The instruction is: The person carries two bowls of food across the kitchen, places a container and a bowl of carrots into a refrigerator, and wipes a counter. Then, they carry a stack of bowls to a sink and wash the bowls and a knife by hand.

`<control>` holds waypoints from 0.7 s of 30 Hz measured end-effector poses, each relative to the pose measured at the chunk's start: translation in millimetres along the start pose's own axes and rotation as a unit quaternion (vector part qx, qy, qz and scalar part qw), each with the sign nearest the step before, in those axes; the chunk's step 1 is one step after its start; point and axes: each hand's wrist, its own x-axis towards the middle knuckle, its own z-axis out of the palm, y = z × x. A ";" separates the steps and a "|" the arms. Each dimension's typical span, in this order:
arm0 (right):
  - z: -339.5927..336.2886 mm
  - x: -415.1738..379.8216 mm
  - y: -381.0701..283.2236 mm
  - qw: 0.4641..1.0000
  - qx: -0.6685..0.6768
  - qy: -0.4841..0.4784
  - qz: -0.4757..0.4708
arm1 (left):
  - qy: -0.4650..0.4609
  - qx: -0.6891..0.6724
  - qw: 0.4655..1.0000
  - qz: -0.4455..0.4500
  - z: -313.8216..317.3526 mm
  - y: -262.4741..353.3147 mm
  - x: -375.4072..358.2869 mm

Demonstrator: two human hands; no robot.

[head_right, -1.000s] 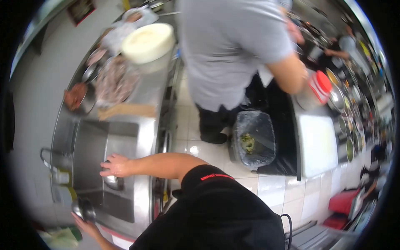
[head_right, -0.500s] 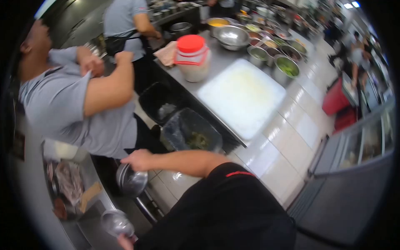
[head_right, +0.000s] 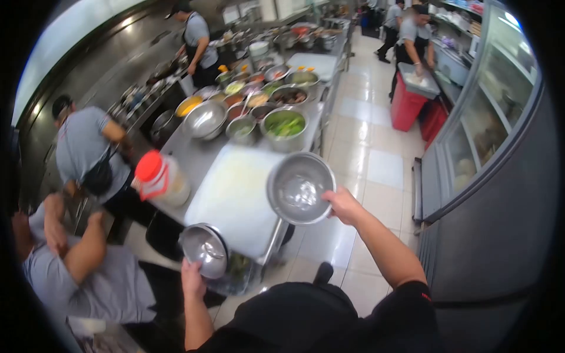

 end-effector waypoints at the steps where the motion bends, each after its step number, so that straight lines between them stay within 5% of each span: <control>1: -33.0 5.3 -3.2 0.998 0.036 0.042 0.000 | 0.014 0.009 1.000 0.007 30.3 7.4 18.2; 5: -152.8 23.2 -7.1 0.988 0.061 0.140 0.009 | 0.033 -0.001 0.999 0.006 108.6 21.0 84.2; 13: -281.0 109.6 -47.5 0.960 0.196 0.195 -0.034 | 0.007 0.033 0.996 0.085 232.5 73.4 159.2; 18: -406.2 222.8 -1.3 0.940 0.253 0.225 0.034 | -0.055 0.121 0.981 0.137 317.3 100.4 259.7; 21: -476.9 256.5 33.7 0.911 0.277 0.298 0.063 | -0.114 0.180 0.965 0.150 419.7 133.7 318.0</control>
